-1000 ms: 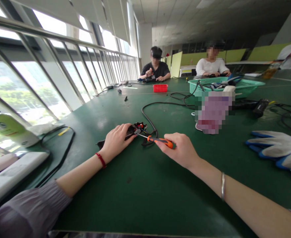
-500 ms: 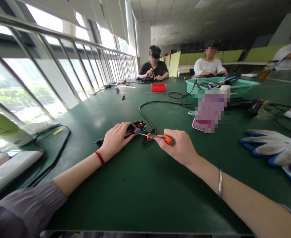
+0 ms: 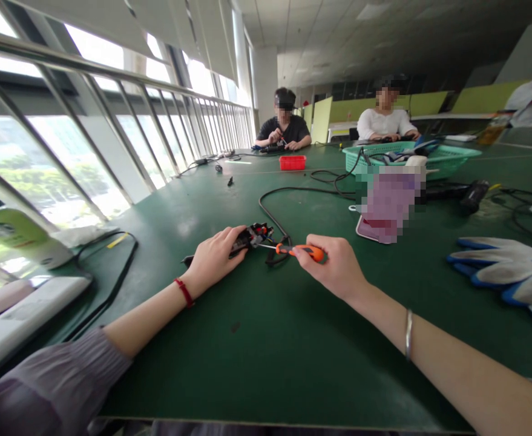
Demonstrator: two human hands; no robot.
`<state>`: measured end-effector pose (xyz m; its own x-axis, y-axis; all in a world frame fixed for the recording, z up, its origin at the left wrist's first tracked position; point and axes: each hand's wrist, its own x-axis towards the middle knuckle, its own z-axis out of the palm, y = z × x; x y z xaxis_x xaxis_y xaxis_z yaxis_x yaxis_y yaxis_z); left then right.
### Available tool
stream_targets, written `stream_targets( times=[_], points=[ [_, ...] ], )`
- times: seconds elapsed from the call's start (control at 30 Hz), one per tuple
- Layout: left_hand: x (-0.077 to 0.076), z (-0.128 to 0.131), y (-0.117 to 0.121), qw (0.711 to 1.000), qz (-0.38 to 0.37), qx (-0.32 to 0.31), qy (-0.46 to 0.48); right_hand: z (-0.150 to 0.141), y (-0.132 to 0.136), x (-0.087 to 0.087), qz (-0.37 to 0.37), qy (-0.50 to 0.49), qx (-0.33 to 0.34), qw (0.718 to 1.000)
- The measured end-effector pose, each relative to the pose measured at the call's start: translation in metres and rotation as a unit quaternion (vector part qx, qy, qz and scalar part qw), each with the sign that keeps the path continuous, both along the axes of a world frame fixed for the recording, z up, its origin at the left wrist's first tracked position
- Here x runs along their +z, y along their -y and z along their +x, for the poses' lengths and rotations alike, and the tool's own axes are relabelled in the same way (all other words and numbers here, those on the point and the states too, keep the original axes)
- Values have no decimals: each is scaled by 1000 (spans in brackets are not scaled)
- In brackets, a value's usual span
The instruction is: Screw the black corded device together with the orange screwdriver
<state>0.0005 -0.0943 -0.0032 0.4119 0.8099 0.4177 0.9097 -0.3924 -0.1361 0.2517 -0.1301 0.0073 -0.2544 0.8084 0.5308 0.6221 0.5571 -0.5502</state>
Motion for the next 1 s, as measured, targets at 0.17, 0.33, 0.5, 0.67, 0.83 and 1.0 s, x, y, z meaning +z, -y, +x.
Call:
stream_targets(
  times=[0.17,0.33,0.5,0.67,0.83,1.0],
  points=[
    [-1,-3,-4,1000,-13,0,15,0,0,3,37,-34,3,999],
    [-2,-3,-7,1000,-15,2,18,3,-4,-1,-39,-13,-23,999],
    [-3,-4,-7,1000,-16,3,17,5,-9,-7,-73,-66,-30,995],
    [-3,-4,-7,1000,-16,8,17,2,-7,-6,-79,-137,42,987],
    [-3,-3,-7,1000,-16,10,20,3,-6,-1,-33,-95,19,995],
    [-2,-4,-7,1000,-18,10,20,3,-5,-1,-16,-19,-2,1000]
  ],
)
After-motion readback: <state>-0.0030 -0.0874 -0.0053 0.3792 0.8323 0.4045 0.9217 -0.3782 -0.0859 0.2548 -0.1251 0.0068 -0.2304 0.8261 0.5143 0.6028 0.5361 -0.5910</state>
